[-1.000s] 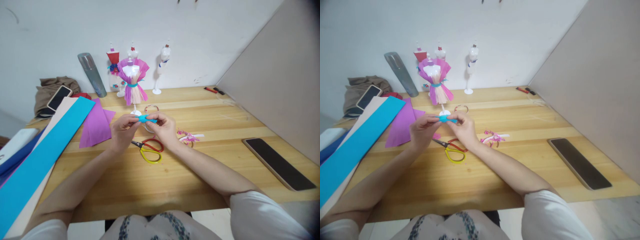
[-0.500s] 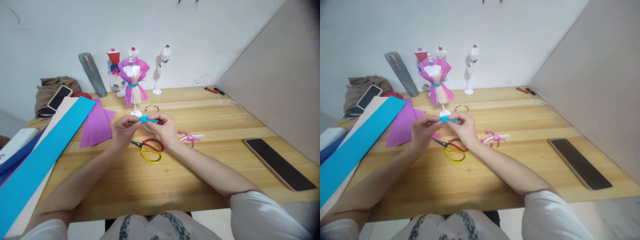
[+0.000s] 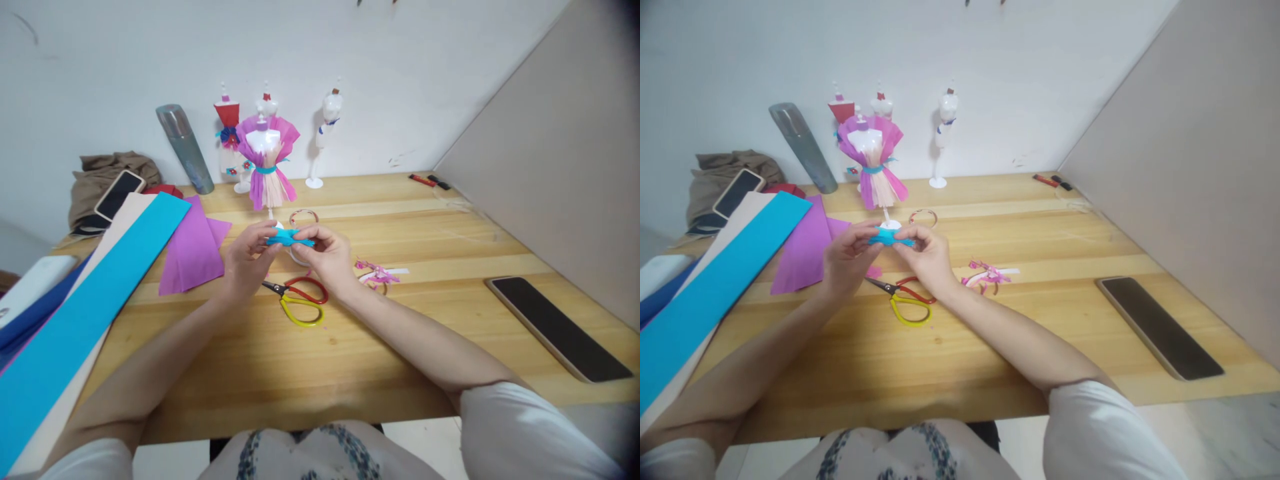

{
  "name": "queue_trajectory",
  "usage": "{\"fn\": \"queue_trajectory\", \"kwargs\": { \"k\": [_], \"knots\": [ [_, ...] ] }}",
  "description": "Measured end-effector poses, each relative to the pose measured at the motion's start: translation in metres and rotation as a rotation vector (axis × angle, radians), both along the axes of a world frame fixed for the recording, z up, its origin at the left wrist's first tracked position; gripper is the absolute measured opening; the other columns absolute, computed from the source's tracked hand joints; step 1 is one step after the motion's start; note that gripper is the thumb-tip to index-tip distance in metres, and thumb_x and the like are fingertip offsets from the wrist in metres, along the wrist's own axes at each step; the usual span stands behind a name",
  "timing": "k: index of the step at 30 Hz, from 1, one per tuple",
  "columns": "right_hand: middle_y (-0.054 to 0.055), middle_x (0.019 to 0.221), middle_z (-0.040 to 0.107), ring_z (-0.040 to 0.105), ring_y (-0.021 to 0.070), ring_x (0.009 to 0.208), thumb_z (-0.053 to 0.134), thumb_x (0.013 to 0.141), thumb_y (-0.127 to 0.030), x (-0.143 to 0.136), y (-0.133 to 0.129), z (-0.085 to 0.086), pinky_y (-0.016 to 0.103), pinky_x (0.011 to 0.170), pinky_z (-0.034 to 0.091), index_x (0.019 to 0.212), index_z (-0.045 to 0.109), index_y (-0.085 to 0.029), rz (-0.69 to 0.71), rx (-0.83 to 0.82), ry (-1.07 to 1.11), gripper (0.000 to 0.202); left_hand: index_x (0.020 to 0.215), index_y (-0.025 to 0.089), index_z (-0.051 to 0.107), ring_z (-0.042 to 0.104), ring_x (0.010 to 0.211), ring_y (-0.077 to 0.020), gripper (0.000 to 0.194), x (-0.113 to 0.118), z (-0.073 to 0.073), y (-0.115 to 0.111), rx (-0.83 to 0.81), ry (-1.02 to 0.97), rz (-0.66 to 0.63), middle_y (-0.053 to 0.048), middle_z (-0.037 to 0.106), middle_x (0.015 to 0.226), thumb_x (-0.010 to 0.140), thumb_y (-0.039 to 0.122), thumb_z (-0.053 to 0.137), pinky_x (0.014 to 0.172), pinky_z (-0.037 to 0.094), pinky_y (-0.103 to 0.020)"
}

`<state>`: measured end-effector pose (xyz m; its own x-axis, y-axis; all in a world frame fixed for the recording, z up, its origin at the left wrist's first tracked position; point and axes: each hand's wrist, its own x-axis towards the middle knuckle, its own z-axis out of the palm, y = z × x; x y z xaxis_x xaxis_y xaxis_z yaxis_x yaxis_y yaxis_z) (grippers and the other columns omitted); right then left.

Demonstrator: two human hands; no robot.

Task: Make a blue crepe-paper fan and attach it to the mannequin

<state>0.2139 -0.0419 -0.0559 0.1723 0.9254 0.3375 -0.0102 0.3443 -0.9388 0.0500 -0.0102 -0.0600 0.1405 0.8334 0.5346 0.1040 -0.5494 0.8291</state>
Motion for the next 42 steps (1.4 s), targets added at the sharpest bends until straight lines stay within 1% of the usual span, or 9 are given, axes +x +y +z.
{"fn": "queue_trajectory", "kwargs": {
  "k": [5, 9, 13, 16, 21, 27, 35, 39, 42],
  "knots": [
    [0.002, 0.086, 0.071, 0.066, 0.0192, 0.084, 0.076, 0.071, -0.026, 0.002, 0.002, 0.001, 0.039, 0.083, 0.056, 0.077, 0.068, -0.023, 0.002, 0.028, 0.007, 0.011, 0.102, 0.021, 0.075, 0.073, 0.081, -0.0168, 0.025, -0.005, 0.002, 0.003, -0.038, 0.007, -0.022, -0.006, 0.078, 0.1, 0.079, 0.031, 0.078, 0.077, 0.06, -0.029],
    [0.002, 0.086, 0.073, 0.067, 0.02, 0.086, 0.077, 0.07, -0.024, 0.002, 0.005, 0.001, 0.039, 0.084, 0.056, 0.075, 0.068, -0.023, -0.005, 0.006, 0.023, 0.011, 0.105, 0.02, 0.074, 0.071, 0.073, -0.0157, 0.033, -0.006, 0.005, 0.002, -0.108, -0.006, -0.119, -0.005, 0.077, 0.088, 0.076, 0.034, 0.083, 0.068, 0.059, -0.027],
    [0.002, 0.087, 0.073, 0.067, 0.0198, 0.087, 0.077, 0.069, -0.024, 0.002, 0.004, 0.002, 0.04, 0.086, 0.056, 0.074, 0.068, -0.023, -0.006, 0.016, 0.023, 0.01, 0.096, 0.02, 0.07, 0.067, 0.067, -0.0135, 0.038, -0.003, 0.011, -0.001, -0.119, -0.017, -0.133, -0.002, 0.073, 0.077, 0.067, 0.034, 0.09, 0.061, 0.055, -0.024],
    [0.002, 0.088, 0.072, 0.067, 0.0199, 0.089, 0.076, 0.07, -0.024, 0.002, 0.003, 0.002, 0.04, 0.089, 0.055, 0.075, 0.068, -0.023, 0.007, 0.041, 0.024, 0.009, 0.09, 0.019, 0.065, 0.065, 0.063, -0.012, 0.039, 0.0, 0.014, -0.003, -0.174, -0.042, -0.165, 0.0, 0.07, 0.072, 0.065, 0.034, 0.091, 0.058, 0.053, -0.022],
    [0.002, 0.091, 0.073, 0.068, 0.0202, 0.09, 0.077, 0.071, -0.023, 0.0, 0.0, 0.003, 0.039, 0.085, 0.056, 0.075, 0.069, -0.023, 0.009, 0.0, 0.009, 0.009, 0.081, 0.019, 0.056, 0.059, 0.057, -0.0096, 0.044, 0.004, 0.017, -0.004, -0.256, -0.087, -0.207, 0.004, 0.062, 0.066, 0.06, 0.033, 0.092, 0.051, 0.047, -0.02],
    [0.002, 0.09, 0.074, 0.069, 0.0199, 0.091, 0.077, 0.071, -0.023, -0.002, -0.001, 0.003, 0.039, 0.088, 0.056, 0.075, 0.069, -0.023, 0.033, 0.016, 0.024, 0.009, 0.084, 0.019, 0.059, 0.06, 0.054, -0.0108, 0.037, 0.005, 0.018, -0.005, -0.301, -0.133, -0.244, 0.004, 0.061, 0.066, 0.064, 0.03, 0.089, 0.05, 0.05, -0.023],
    [0.002, 0.093, 0.072, 0.068, 0.0197, 0.095, 0.073, 0.075, -0.02, -0.004, -0.002, 0.001, 0.038, 0.088, 0.055, 0.077, 0.067, -0.024, 0.019, 0.062, 0.007, 0.007, 0.078, 0.019, 0.062, 0.063, 0.052, -0.0103, 0.034, 0.014, 0.017, -0.015, -0.281, -0.217, -0.176, 0.004, 0.067, 0.063, 0.062, 0.031, 0.09, 0.05, 0.053, -0.022],
    [0.002, 0.092, 0.072, 0.068, 0.0198, 0.094, 0.072, 0.077, -0.02, -0.004, -0.002, 0.0, 0.039, 0.089, 0.055, 0.079, 0.067, -0.024, 0.025, 0.055, -0.015, 0.007, 0.078, 0.019, 0.063, 0.064, 0.049, -0.0122, 0.03, 0.015, 0.016, -0.017, -0.258, -0.177, -0.131, 0.004, 0.066, 0.058, 0.067, 0.033, 0.087, 0.049, 0.054, -0.023],
    [0.002, 0.093, 0.072, 0.068, 0.0202, 0.095, 0.071, 0.078, -0.019, -0.002, -0.001, 0.002, 0.04, 0.09, 0.054, 0.081, 0.068, -0.025, 0.047, 0.08, -0.021, 0.008, 0.079, 0.018, 0.064, 0.065, 0.049, -0.0138, 0.03, 0.012, 0.018, -0.015, -0.267, -0.142, -0.138, 0.003, 0.066, 0.057, 0.068, 0.034, 0.087, 0.049, 0.055, -0.025]
  ]
}}
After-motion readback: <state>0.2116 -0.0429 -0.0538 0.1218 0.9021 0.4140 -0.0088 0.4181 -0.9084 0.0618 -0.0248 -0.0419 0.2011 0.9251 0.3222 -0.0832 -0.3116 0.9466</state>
